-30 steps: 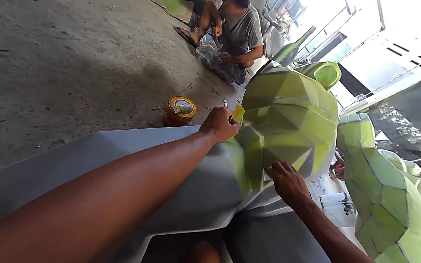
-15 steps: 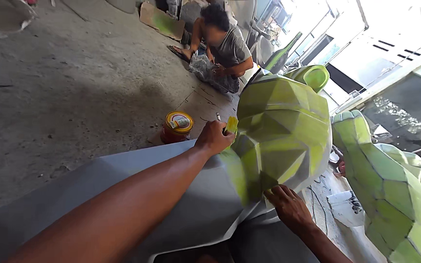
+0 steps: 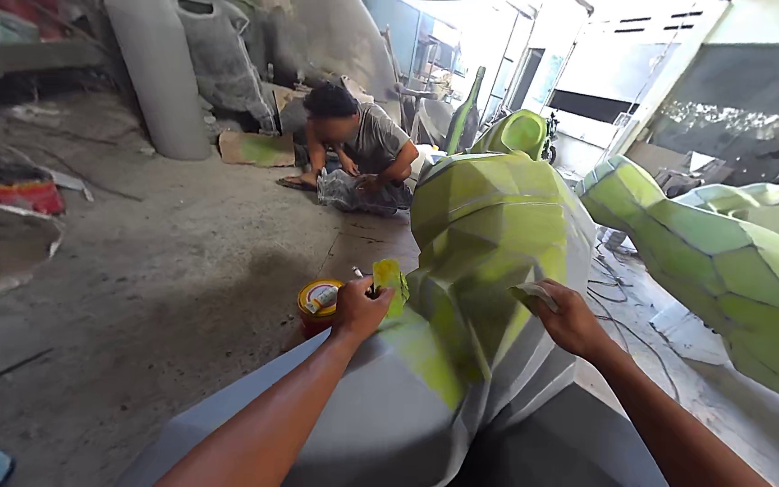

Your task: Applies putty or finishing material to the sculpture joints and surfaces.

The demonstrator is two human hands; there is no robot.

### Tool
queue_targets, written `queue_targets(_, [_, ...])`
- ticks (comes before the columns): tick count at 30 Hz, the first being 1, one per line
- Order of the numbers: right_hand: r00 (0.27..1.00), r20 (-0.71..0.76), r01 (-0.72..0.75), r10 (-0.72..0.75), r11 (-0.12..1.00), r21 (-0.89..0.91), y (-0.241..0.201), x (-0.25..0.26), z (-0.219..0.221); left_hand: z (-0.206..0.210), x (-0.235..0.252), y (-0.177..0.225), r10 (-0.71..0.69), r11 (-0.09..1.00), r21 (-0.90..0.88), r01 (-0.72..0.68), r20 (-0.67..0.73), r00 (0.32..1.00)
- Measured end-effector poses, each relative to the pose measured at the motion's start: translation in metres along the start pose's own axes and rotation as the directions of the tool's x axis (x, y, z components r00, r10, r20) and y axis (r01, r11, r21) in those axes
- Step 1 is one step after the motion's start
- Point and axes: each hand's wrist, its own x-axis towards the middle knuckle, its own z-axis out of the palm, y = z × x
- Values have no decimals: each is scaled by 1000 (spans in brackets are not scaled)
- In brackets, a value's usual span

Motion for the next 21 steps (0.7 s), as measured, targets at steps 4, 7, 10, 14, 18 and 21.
queue_targets(4, [897, 439, 75, -54, 997, -31, -9, 21, 16, 0, -2, 3, -21, 1000, 21, 21, 1, 1000])
queue_targets(7, [688, 723, 161, 66, 957, -241, -29, 48, 35, 1, -2, 3, -24, 999, 40, 24, 5, 1000])
queue_targets(10, [567, 806, 151, 166, 942, -300, -38, 71, 52, 3, -4, 1, -20, 999, 46, 20, 0, 1000])
queue_targets(14, [504, 845, 67, 181, 967, -247, -35, 91, 65, 2, -4, 1, -26, 1000, 11, 26, 9, 1000])
queue_targets(18, [453, 857, 3, 246, 961, -277, -36, 91, 71, 1, -5, 3, -35, 999, 18, 34, 6, 999])
queue_targets(21, [444, 864, -35, 235, 969, -245, -39, 82, 66, 3, -5, 1, -26, 999, 25, 26, 0, 1000])
